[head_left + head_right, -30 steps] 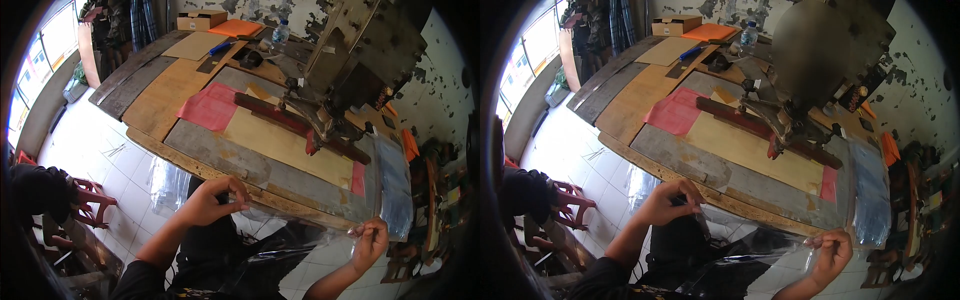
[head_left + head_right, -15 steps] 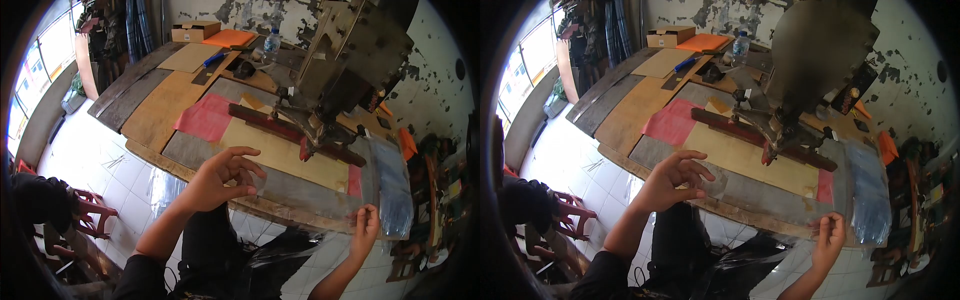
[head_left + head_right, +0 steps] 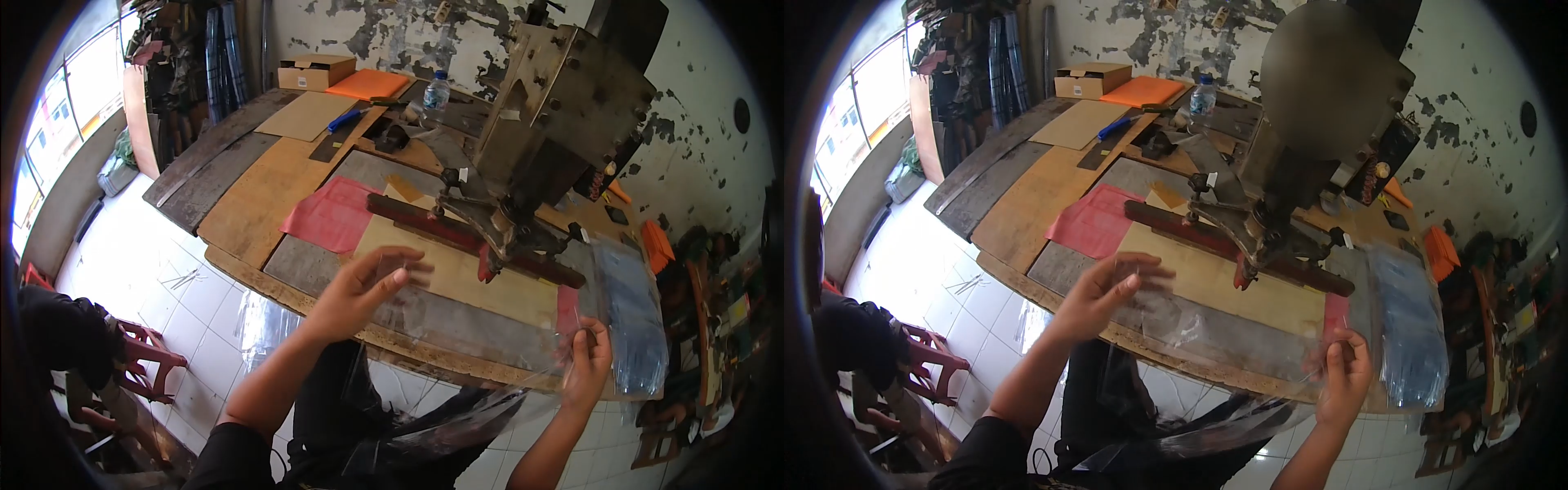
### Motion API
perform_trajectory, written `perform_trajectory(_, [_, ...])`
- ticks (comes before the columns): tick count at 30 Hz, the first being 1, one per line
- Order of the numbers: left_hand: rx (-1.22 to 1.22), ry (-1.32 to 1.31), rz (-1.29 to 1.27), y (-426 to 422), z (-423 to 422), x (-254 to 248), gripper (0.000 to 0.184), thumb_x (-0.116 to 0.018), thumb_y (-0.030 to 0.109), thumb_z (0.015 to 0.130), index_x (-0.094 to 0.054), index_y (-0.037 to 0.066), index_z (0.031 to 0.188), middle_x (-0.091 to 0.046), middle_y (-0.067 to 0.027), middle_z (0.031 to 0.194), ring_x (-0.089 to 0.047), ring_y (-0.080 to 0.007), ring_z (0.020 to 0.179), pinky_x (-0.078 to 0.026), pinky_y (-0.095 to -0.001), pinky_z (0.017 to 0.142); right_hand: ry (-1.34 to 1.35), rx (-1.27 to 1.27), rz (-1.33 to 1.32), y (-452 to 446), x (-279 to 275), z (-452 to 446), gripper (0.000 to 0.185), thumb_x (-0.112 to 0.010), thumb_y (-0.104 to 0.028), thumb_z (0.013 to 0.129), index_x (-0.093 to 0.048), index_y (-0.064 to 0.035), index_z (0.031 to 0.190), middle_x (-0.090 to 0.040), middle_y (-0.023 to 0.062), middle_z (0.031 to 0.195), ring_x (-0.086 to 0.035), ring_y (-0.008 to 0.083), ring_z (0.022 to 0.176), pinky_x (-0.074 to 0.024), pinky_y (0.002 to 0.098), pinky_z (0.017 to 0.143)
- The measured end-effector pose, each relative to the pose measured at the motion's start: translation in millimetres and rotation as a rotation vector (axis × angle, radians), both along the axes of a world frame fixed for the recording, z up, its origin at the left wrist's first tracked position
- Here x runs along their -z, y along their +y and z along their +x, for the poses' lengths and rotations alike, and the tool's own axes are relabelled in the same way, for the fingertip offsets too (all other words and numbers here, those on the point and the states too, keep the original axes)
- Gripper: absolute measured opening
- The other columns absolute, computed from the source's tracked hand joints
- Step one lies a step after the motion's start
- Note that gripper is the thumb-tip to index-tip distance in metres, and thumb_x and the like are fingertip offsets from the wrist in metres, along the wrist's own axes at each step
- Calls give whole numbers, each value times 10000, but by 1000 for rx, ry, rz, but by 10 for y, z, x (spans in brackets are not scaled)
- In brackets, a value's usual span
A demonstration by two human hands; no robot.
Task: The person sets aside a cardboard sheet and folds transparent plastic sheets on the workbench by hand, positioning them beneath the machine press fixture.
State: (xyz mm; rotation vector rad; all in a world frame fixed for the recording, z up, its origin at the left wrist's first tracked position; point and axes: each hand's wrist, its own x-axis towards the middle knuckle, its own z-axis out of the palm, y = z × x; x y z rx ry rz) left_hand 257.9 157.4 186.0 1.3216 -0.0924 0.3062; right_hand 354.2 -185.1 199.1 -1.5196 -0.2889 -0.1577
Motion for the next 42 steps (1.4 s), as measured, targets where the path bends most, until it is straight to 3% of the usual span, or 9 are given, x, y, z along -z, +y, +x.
perform_trajectory(1, [15,4,123,-4,-25,95,352,-439,255,1117,-550,23,1358,-694,-109,1191,-664,-156,1135,-517,-295,939,-2,-5,2,-10,41,-1,302,-703,-257,987,-593,-44,1170,-629,16,804,-617,108,629,-434,222,533])
perform_trajectory(4, [-66,201,437,-8,-151,212,345,-452,237,1116,-544,35,1380,-679,-70,1115,-658,-87,1040,-506,-264,888,-29,-22,59,-59,154,-21,299,-699,-255,990,-593,-46,1176,-632,20,792,-615,112,619,-438,223,529])
perform_trajectory(8, [-43,269,344,-2,-273,149,312,-583,148,1061,-584,42,1354,-680,1,798,-539,-37,730,-463,-230,739,24,-64,-22,-84,105,-72,313,-700,-244,992,-589,-35,1196,-616,0,798,-613,101,668,-474,230,551])
perform_trajectory(12, [-41,177,326,113,-281,73,336,-653,112,1019,-592,19,1335,-703,-6,762,-603,-32,761,-491,-230,748,-22,-101,-260,-189,35,-12,318,-703,-263,990,-616,-25,1182,-677,40,787,-666,127,668,-463,219,559])
perform_trajectory(25, [-131,46,275,54,-189,18,198,-739,103,958,-615,-38,1020,-750,-79,891,-709,-101,836,-553,-258,751,-54,-169,-321,-244,261,113,310,-674,-201,1007,-622,-3,1239,-715,78,864,-668,135,760,-499,264,706])
perform_trajectory(31, [-21,53,181,-38,-164,-79,212,-677,101,1000,-504,10,1082,-747,-94,925,-716,-120,859,-549,-251,721,-5,-211,-616,-168,-88,64,333,-680,-123,963,-621,-15,1272,-726,67,1027,-671,146,997,-497,309,887])
perform_trajectory(33, [27,95,147,-80,-179,-155,233,-661,102,1011,-475,20,1125,-747,-96,928,-714,-120,866,-547,-249,727,-312,-288,-704,-22,-275,8,379,-711,-117,918,-620,-9,1269,-733,75,1096,-648,167,1134,-473,344,963])
perform_trajectory(37, [19,63,180,-157,-230,-246,198,-636,113,1026,-470,28,1094,-753,-101,927,-722,-121,830,-524,-232,647,-596,-361,-909,167,-510,-29,362,-738,-128,885,-654,-7,1215,-746,108,1042,-694,216,1061,-514,362,902])
perform_trajectory(42, [17,90,242,-145,-285,-305,276,-663,115,1011,-541,19,1239,-765,-100,889,-731,-117,833,-505,-237,634,60,-528,-994,148,-404,155,141,-718,-86,928,-713,31,1008,-739,109,848,-726,195,744,-558,316,671])
